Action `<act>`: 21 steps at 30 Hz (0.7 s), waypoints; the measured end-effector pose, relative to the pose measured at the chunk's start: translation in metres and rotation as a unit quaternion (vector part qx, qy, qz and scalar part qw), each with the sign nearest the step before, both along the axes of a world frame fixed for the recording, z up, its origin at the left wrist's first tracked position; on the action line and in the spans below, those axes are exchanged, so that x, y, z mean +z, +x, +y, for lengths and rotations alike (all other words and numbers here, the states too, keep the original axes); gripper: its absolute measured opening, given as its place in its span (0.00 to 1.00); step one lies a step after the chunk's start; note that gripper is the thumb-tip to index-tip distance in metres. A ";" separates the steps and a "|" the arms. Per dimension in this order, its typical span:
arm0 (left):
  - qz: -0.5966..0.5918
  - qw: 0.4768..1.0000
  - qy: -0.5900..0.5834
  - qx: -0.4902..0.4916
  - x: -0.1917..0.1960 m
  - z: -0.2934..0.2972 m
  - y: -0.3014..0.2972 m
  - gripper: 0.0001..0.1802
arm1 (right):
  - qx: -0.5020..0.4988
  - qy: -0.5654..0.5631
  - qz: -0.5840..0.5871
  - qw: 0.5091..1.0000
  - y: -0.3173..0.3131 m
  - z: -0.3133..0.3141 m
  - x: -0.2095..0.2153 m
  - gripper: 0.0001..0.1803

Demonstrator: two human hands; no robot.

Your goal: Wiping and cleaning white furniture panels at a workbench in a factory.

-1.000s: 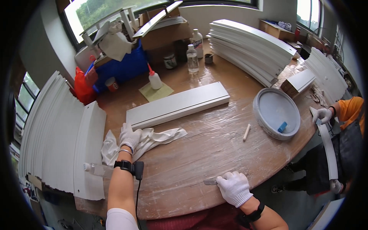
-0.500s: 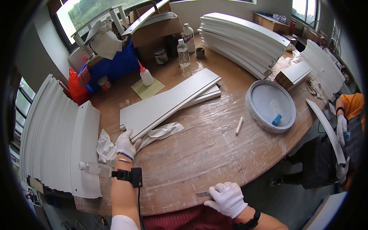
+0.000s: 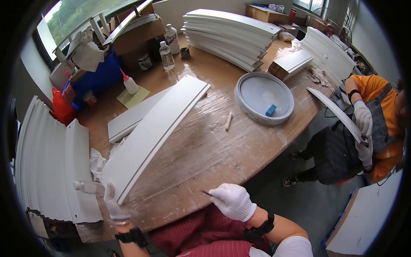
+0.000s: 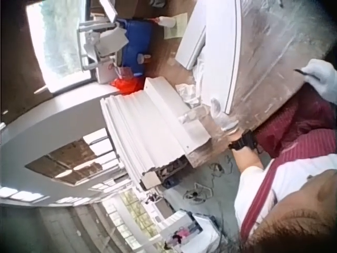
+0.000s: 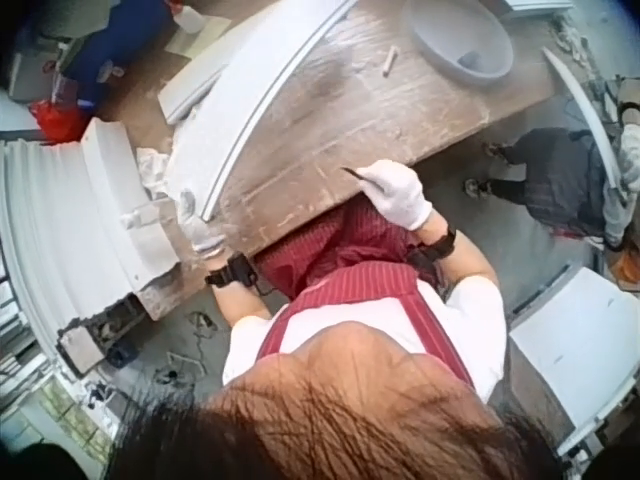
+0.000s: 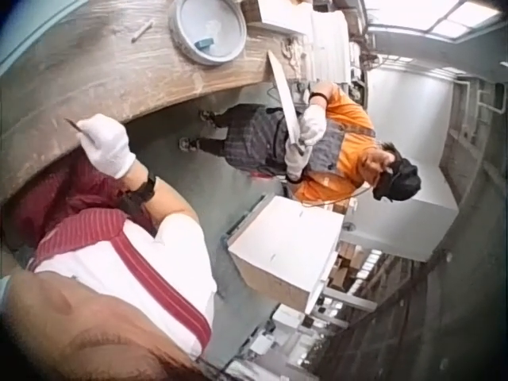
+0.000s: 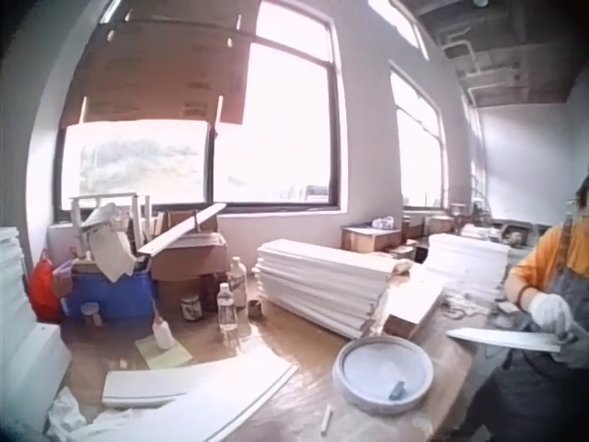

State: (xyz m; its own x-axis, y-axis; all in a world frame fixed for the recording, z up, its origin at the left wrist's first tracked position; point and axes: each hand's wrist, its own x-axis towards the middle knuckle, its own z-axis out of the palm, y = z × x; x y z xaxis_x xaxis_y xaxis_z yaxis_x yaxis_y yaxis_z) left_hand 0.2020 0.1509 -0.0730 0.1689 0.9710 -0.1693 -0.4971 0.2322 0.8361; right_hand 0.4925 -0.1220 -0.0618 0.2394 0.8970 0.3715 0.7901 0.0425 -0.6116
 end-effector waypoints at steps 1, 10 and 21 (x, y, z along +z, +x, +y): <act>0.009 1.000 -0.013 -0.011 -0.014 -0.013 -0.030 0.19 | -0.077 0.058 0.100 0.990 -0.004 -0.006 0.010 0.11; 0.028 0.995 -0.064 -0.066 -0.045 -0.123 -0.054 0.28 | -0.011 0.009 -0.071 0.997 -0.070 0.029 -0.010 0.16; 0.114 0.984 -0.091 -0.103 -0.033 -0.126 -0.054 0.27 | -0.466 -0.057 -0.211 0.857 0.139 -0.049 -0.052 0.04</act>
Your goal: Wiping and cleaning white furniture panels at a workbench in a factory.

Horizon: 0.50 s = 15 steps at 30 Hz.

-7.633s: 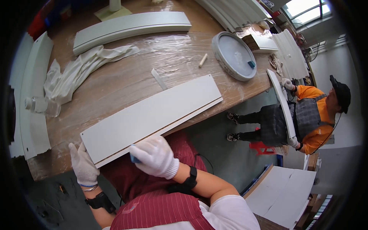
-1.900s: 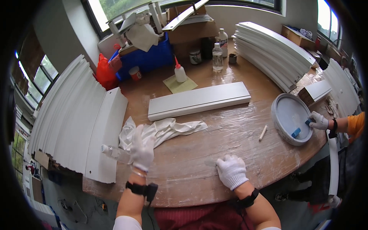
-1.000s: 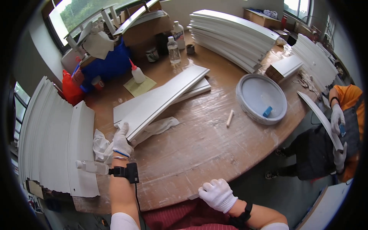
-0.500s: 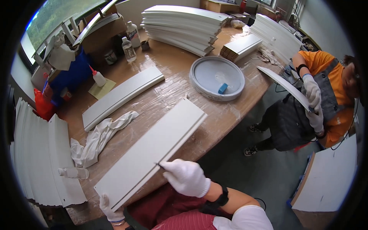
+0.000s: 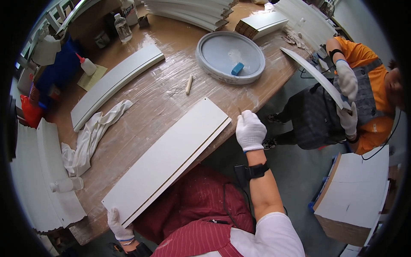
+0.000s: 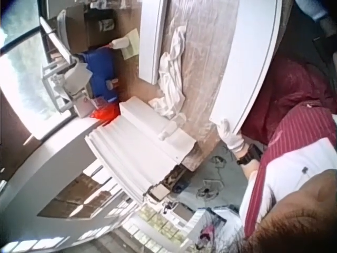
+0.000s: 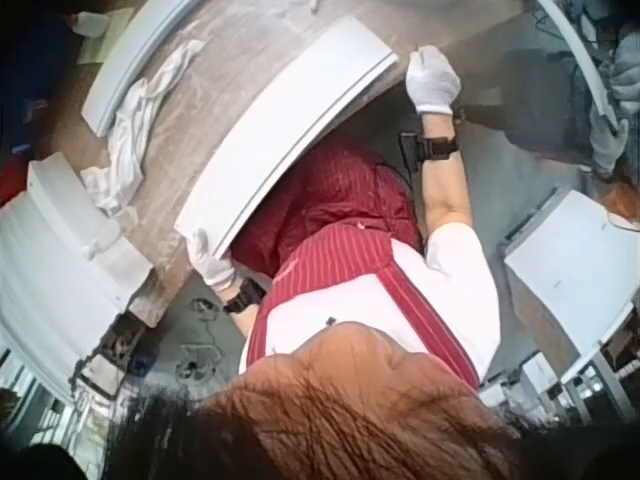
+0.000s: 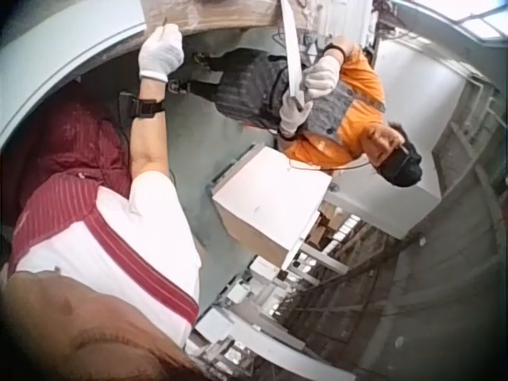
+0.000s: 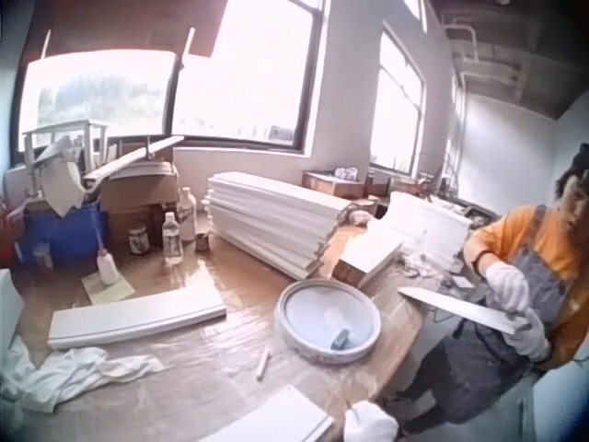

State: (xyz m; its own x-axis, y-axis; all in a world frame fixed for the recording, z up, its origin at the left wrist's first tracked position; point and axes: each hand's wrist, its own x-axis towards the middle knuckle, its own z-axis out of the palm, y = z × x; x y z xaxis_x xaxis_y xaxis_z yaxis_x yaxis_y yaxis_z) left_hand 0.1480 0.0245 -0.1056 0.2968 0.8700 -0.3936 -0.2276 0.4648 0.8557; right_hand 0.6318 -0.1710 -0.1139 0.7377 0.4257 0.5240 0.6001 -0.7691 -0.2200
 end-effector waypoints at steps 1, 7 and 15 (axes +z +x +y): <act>-0.004 1.000 -0.004 0.000 0.002 0.000 0.005 0.27 | 0.039 0.059 -0.009 0.997 -0.005 0.003 -0.001 0.04; 0.038 0.999 0.009 0.014 -0.004 0.001 -0.002 0.25 | 0.287 0.076 0.093 0.950 -0.107 0.043 0.004 0.03; 0.062 0.998 0.010 0.000 0.005 0.004 0.012 0.29 | 0.044 0.063 0.003 0.997 0.034 0.031 0.001 0.06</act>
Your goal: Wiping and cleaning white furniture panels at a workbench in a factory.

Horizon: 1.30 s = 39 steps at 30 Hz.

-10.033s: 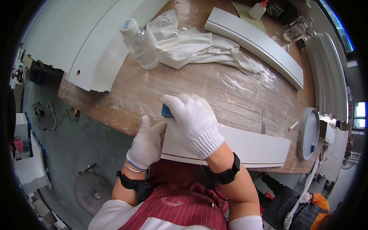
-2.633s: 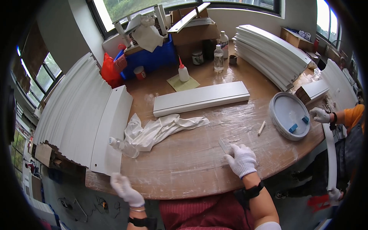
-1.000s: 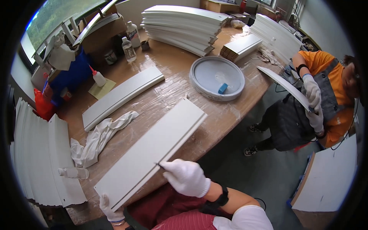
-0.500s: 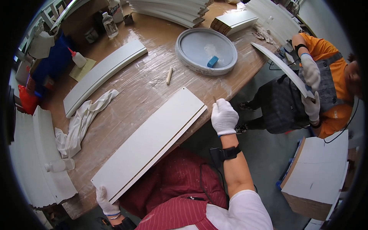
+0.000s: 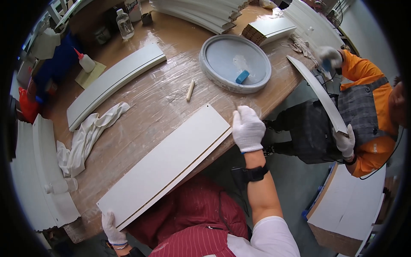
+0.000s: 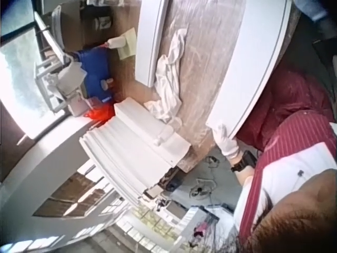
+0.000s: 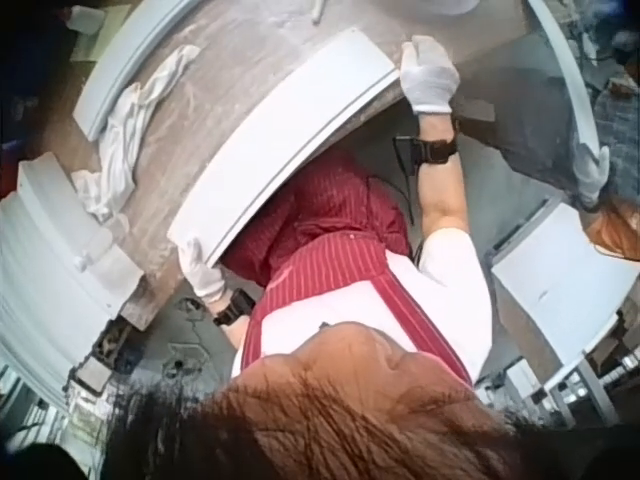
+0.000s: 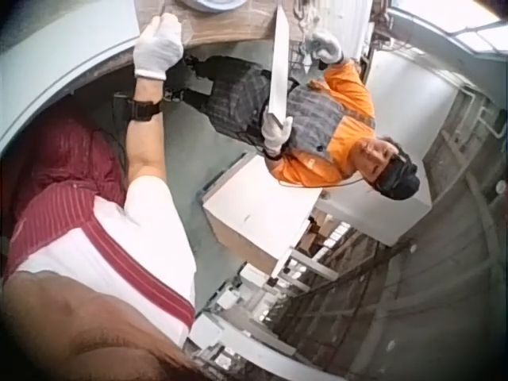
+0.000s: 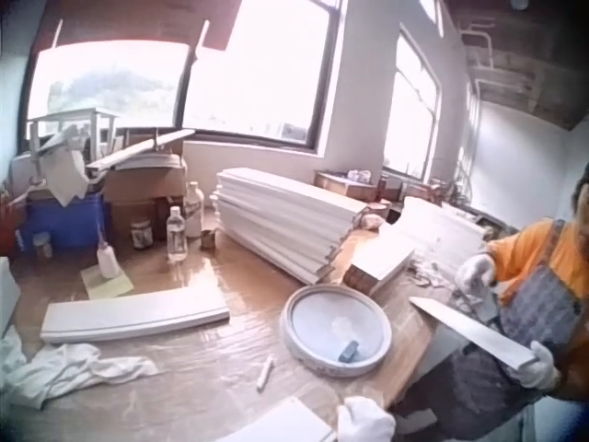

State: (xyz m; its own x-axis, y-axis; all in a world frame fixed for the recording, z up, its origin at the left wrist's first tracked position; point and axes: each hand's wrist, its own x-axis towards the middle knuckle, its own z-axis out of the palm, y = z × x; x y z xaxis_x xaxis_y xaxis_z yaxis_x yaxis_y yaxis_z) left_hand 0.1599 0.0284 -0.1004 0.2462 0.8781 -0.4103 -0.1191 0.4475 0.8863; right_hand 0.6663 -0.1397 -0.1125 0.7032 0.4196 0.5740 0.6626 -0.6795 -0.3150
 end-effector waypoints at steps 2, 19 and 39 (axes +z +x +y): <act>0.001 1.000 0.003 -0.003 0.008 -0.002 0.006 0.30 | 0.083 0.026 -0.010 0.996 -0.013 0.027 0.006 0.10; 0.002 0.999 0.036 0.013 -0.004 0.001 0.013 0.35 | 0.257 0.016 0.009 0.966 -0.036 0.061 -0.007 0.16; -0.047 0.997 0.056 0.039 -0.007 -0.006 0.014 0.31 | 0.110 -0.039 0.130 0.985 -0.106 0.080 -0.016 0.15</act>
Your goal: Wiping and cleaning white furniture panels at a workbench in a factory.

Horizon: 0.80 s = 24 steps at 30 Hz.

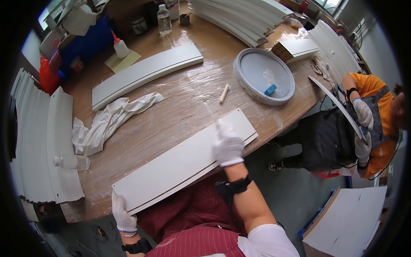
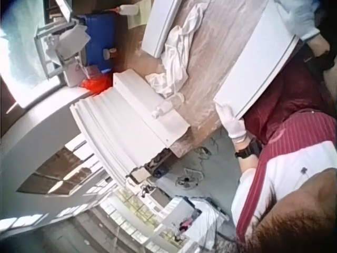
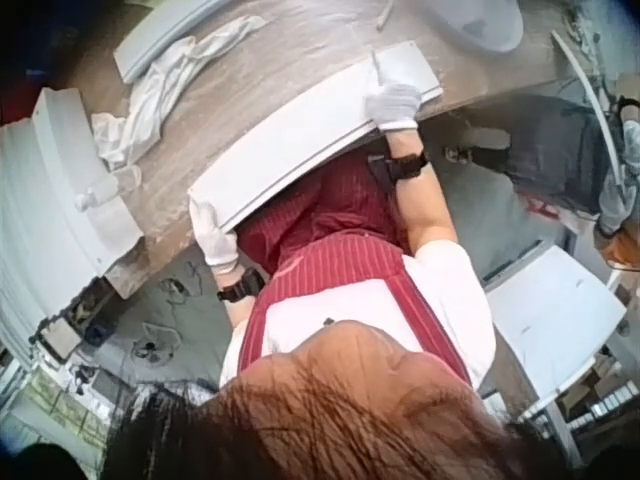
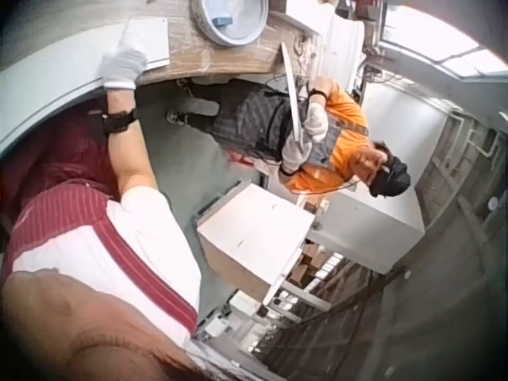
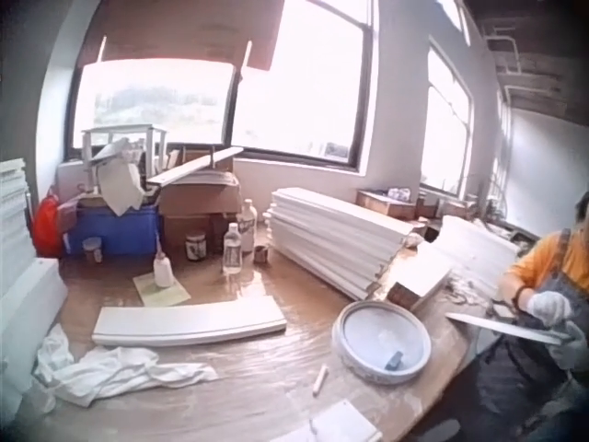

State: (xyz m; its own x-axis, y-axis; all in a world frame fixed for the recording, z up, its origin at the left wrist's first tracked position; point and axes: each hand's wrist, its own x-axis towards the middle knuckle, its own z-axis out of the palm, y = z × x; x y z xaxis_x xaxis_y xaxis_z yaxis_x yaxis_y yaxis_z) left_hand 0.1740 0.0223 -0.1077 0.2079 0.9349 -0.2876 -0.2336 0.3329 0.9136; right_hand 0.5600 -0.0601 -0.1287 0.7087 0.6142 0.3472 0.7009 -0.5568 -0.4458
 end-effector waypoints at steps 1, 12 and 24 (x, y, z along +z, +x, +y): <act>0.009 1.000 -0.004 -0.013 -0.002 0.001 -0.004 0.30 | -0.026 -0.018 -0.024 0.999 0.018 -0.005 -0.005 0.18; -0.110 0.992 -0.048 -0.038 -0.010 0.004 -0.017 0.36 | 0.349 0.011 -0.027 0.937 -0.210 0.076 0.007 0.25; -0.242 0.960 -0.068 -0.120 -0.005 0.014 -0.020 0.50 | 0.323 -0.017 -0.094 0.942 -0.233 0.076 0.020 0.19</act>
